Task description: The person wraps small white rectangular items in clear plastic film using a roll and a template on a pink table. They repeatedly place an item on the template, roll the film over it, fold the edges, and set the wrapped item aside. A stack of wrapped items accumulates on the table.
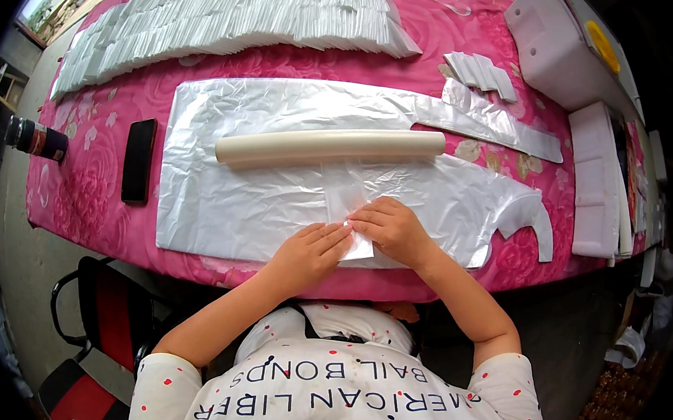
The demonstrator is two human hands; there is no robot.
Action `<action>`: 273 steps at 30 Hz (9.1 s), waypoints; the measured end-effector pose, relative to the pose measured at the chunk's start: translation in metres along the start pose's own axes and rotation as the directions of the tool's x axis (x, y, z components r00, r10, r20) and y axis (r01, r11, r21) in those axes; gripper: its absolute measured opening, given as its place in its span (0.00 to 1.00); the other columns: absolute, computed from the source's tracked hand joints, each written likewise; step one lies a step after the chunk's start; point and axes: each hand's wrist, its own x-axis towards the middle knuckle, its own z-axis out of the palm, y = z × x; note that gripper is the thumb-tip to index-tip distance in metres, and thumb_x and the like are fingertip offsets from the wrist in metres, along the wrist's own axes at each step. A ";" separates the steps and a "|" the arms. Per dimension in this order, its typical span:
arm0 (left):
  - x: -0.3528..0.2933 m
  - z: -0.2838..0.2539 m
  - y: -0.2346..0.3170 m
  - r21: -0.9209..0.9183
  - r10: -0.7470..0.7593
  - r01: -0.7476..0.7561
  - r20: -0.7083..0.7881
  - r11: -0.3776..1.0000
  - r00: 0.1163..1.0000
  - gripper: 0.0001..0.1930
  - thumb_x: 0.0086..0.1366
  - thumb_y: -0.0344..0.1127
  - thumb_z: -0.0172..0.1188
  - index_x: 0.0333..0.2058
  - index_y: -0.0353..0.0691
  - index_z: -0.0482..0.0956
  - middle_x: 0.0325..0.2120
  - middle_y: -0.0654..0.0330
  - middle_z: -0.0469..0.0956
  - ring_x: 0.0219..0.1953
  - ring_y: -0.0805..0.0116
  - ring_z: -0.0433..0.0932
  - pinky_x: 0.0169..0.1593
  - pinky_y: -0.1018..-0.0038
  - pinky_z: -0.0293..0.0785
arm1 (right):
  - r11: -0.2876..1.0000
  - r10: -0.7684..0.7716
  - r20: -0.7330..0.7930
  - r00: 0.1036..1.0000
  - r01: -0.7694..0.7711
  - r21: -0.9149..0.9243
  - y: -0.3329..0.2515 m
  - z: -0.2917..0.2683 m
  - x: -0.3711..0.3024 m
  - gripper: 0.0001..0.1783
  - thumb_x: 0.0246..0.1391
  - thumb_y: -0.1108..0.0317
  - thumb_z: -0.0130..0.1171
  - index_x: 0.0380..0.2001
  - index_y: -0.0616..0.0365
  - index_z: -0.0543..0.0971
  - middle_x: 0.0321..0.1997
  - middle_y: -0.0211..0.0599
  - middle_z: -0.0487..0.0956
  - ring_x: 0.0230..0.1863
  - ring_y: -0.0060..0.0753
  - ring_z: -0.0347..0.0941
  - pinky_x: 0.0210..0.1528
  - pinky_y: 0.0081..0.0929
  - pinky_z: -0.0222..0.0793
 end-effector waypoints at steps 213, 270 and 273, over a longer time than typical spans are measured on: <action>0.090 0.040 0.056 -0.304 -0.223 0.249 0.118 0.920 0.968 0.36 0.51 0.46 0.61 0.56 0.35 0.61 0.60 0.37 0.49 0.63 0.42 0.47 0.62 0.57 0.50 | 0.650 0.760 -0.355 0.545 -0.646 0.400 -0.026 -0.112 -0.082 0.03 0.42 0.77 0.51 0.25 0.61 0.71 0.22 0.33 0.72 0.26 0.23 0.68 0.30 0.20 0.65; 0.016 0.003 -0.005 -0.814 -0.664 0.227 0.571 -0.535 0.482 0.05 0.63 0.36 0.55 0.32 0.44 0.71 0.26 0.69 0.74 0.29 0.79 0.73 0.37 0.77 0.73 | 0.224 0.957 -0.165 0.241 -0.244 0.944 0.022 -0.100 -0.124 0.06 0.53 0.71 0.57 0.34 0.59 0.75 0.28 0.26 0.76 0.25 0.16 0.68 0.28 0.15 0.64; 0.017 0.000 -0.013 -0.802 -0.636 0.267 0.589 -0.534 0.499 0.05 0.64 0.36 0.53 0.33 0.43 0.70 0.27 0.68 0.74 0.30 0.77 0.74 0.38 0.76 0.74 | 0.289 0.906 -0.406 -0.122 -0.525 0.800 0.090 -0.162 -0.227 0.08 0.53 0.71 0.56 0.37 0.61 0.74 0.32 0.31 0.76 0.29 0.22 0.70 0.32 0.19 0.67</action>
